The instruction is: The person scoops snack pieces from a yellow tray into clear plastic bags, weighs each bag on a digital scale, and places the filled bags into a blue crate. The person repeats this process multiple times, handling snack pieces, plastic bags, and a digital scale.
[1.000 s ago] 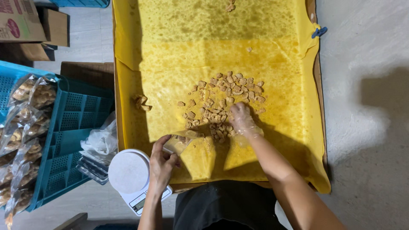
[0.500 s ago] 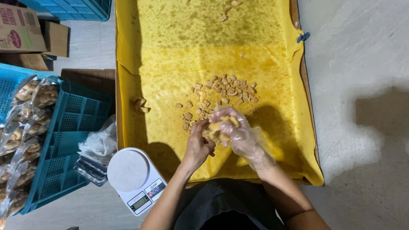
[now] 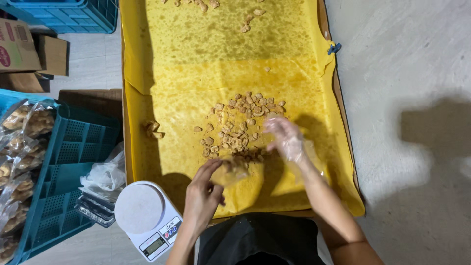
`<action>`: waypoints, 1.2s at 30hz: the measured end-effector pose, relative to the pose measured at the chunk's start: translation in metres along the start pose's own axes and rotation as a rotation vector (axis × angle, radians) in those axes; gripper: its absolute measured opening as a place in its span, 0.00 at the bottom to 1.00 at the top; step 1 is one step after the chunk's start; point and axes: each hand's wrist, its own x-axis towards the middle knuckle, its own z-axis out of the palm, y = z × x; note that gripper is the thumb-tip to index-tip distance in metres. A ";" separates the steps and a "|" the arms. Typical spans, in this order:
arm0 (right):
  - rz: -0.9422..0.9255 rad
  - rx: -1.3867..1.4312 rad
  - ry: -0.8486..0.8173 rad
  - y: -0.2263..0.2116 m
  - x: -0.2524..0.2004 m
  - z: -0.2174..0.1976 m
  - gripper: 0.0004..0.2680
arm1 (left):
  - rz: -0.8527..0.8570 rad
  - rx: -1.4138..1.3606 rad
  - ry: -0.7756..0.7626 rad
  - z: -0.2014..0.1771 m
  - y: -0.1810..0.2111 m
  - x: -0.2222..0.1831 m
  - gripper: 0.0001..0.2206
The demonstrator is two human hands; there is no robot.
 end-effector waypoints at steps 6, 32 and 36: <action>0.132 -1.226 -0.187 0.029 0.086 -0.030 0.29 | -0.079 0.078 -0.019 -0.020 0.003 0.028 0.27; 0.237 -1.797 -0.678 0.119 0.169 0.042 0.35 | -0.132 0.008 -0.039 -0.025 -0.002 0.054 0.28; 0.272 -1.808 -0.600 0.123 0.155 0.061 0.33 | -0.202 -0.026 -0.019 -0.029 0.002 0.041 0.31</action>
